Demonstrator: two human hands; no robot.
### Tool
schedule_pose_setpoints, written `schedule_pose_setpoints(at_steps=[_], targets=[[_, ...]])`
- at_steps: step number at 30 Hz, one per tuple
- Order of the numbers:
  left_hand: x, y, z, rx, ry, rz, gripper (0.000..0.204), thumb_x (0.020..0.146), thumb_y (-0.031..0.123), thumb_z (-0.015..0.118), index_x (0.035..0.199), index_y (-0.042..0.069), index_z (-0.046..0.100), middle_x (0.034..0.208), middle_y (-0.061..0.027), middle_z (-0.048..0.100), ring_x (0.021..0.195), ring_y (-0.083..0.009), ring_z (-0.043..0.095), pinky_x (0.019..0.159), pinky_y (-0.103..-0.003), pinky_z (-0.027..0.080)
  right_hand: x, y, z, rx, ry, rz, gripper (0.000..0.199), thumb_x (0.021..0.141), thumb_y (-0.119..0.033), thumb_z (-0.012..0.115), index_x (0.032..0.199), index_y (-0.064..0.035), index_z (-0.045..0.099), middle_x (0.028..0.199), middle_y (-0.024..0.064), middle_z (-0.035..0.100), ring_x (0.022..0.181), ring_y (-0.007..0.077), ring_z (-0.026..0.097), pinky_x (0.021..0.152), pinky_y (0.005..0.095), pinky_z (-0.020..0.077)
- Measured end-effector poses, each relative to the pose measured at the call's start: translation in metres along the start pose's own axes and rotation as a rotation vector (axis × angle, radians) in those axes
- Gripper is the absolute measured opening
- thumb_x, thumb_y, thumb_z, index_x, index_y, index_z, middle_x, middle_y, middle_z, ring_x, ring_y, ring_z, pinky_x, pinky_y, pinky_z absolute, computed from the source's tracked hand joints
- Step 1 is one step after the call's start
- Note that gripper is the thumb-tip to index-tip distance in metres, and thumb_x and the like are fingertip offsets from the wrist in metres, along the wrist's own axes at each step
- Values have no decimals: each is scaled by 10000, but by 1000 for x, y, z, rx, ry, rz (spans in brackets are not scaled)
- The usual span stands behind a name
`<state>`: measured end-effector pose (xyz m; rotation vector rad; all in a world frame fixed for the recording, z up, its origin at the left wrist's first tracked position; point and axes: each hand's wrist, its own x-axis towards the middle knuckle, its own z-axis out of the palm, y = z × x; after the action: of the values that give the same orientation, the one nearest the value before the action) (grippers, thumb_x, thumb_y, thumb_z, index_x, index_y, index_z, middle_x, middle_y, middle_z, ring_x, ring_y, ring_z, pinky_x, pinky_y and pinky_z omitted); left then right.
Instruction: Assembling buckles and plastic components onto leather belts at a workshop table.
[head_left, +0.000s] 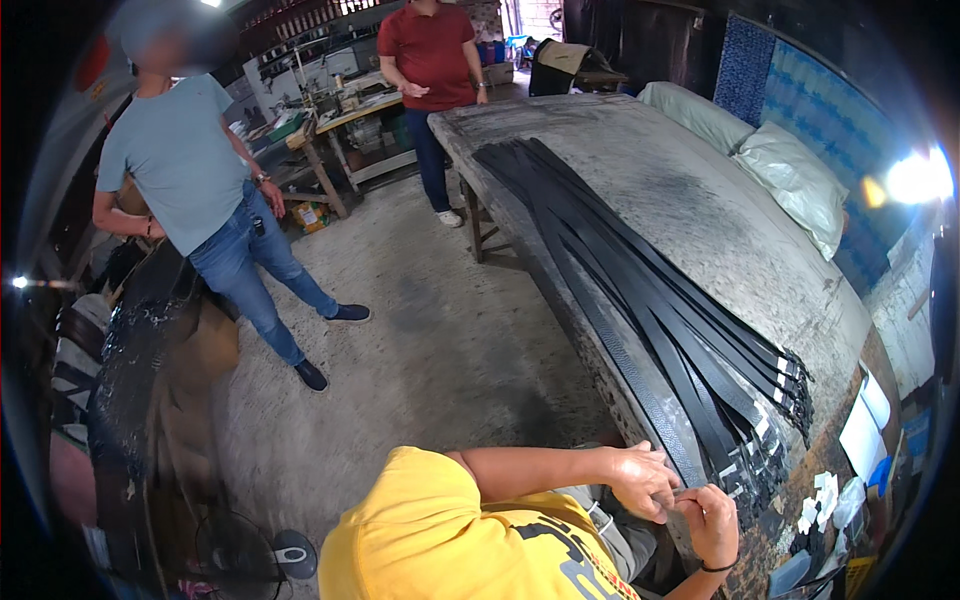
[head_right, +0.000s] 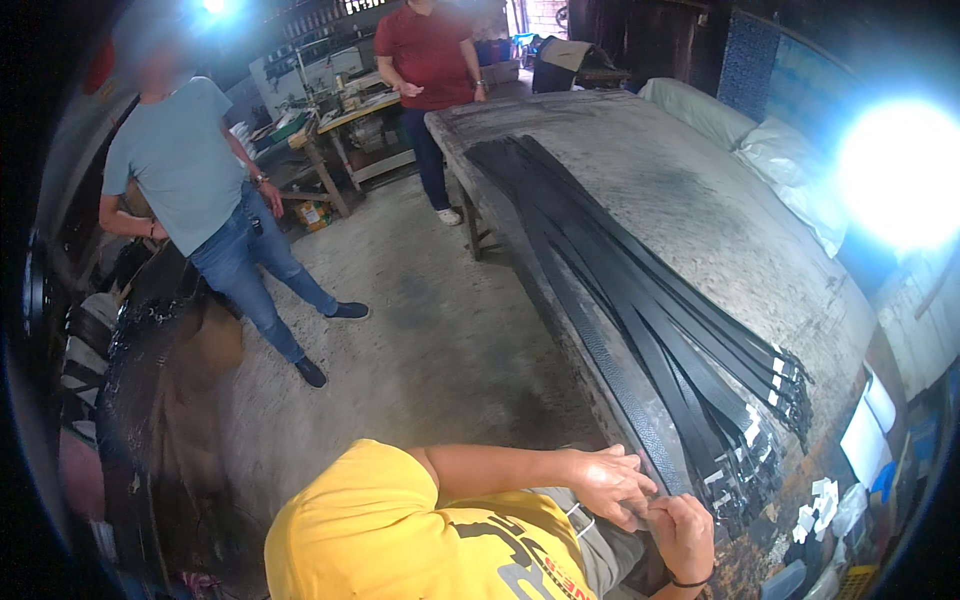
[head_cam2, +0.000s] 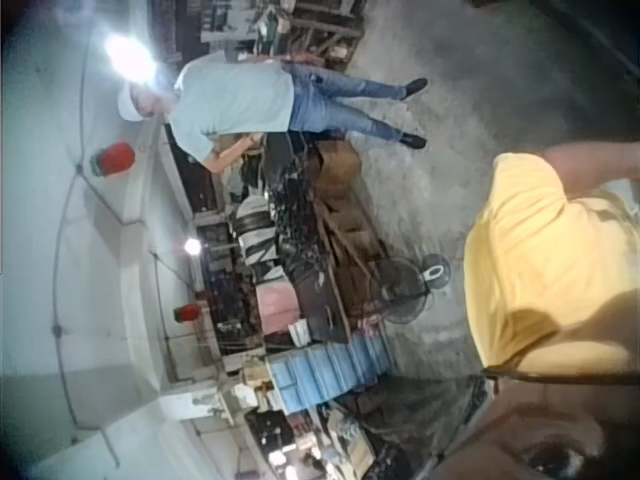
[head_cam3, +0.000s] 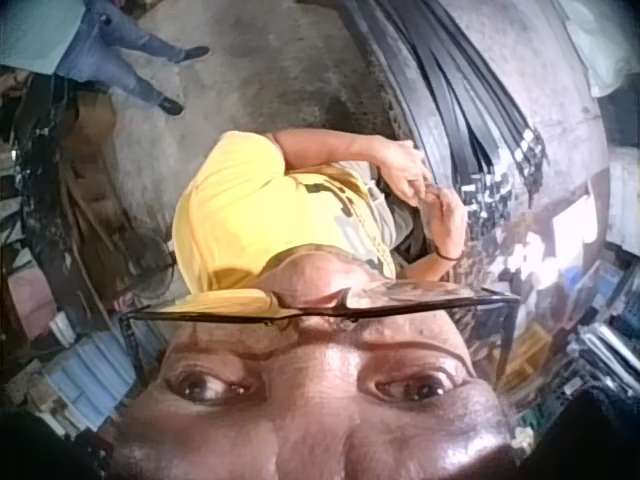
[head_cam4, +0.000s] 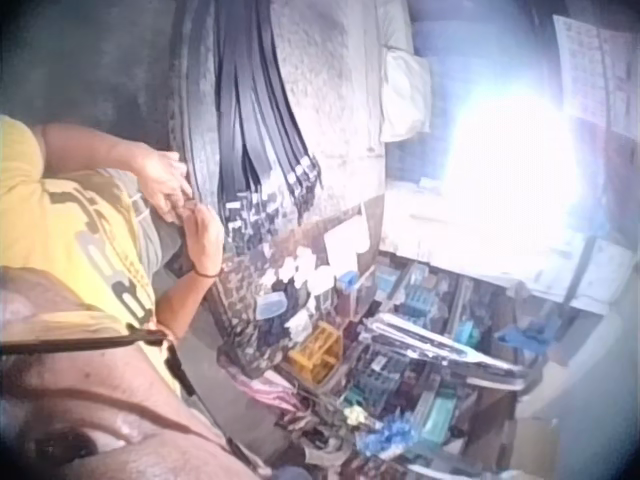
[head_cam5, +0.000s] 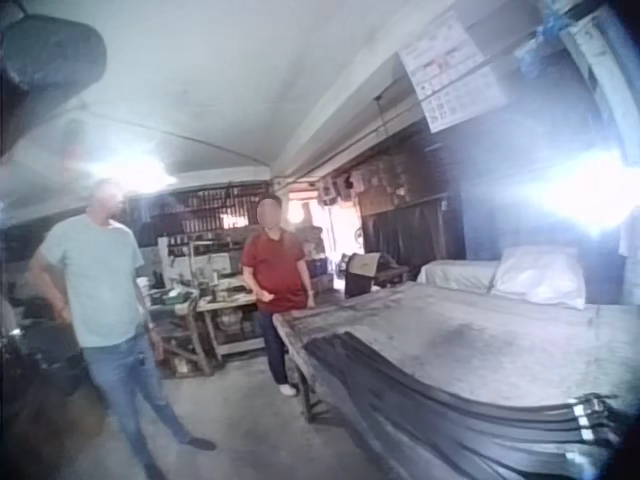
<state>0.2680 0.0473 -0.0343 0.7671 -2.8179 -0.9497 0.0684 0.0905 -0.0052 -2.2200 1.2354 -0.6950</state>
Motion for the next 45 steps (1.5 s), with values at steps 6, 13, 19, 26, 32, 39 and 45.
schedule_pose_setpoints(at_steps=[6, 13, 19, 26, 32, 39, 45], targets=[[25, -11, 36, -605, -48, 190, 249, 930, 189, 513, 1117, 31, 561, 995, -96, 589, 866, -218, 570, 703, -307, 431, -4, -2, 2, 33, 204, 118, 117, 727, -31, 637, 843, -17, 630, 788, 118, 586, 728, 278, 551, 656, 360, 446], [43, -5, 65, -1674, 89, 170, 720, 809, -17, 341, 1487, 113, 135, 1053, -17, 465, 888, -97, 487, 781, -251, 437, -14, 15, 46, -350, 570, -23, 286, 787, -55, 623, 1072, -24, 621, 1091, 143, 544, 1043, 328, 507, 901, 439, 399], [42, -3, 60, -1603, 65, 149, 725, 826, 34, 372, 1493, 121, 103, 1160, -56, 476, 986, -110, 521, 830, -262, 468, -22, 22, 59, -401, 601, -37, 327, 851, -112, 592, 1166, -26, 597, 1173, 142, 536, 1117, 337, 485, 959, 451, 373], [41, -1, 48, -1287, 6, 12, 786, 922, 641, 300, 1495, 144, 96, 1153, -116, 508, 820, -182, 604, 623, -300, 543, -22, 21, 53, -183, 662, 62, 245, 852, -88, 597, 1085, -11, 597, 1060, 145, 539, 1033, 316, 516, 883, 407, 416], [42, -11, 59, -1376, 8, 8, 862, 853, 747, 245, 1482, 163, 170, 1146, -145, 507, 796, -230, 616, 634, -327, 563, -17, 27, 50, -176, 659, 40, 118, 795, -62, 640, 870, -26, 557, 907, 118, 528, 886, 296, 519, 791, 403, 412], [50, -13, 64, -1385, -37, -56, 912, 786, 826, 202, 1426, 185, 305, 1178, -128, 512, 768, -227, 604, 626, -345, 562, -21, 50, 39, -341, 472, 18, 238, 906, -242, 571, 912, -6, 548, 883, 135, 565, 899, 298, 528, 691, 385, 447], [46, -19, 67, -1294, -22, 2, 883, 806, 798, 247, 1408, 153, 300, 1210, -184, 467, 764, -243, 612, 565, -342, 562, -11, 54, 32, -197, 405, -101, 155, 823, -118, 677, 921, -7, 631, 800, 177, 584, 762, 362, 555, 679, 417, 444]])
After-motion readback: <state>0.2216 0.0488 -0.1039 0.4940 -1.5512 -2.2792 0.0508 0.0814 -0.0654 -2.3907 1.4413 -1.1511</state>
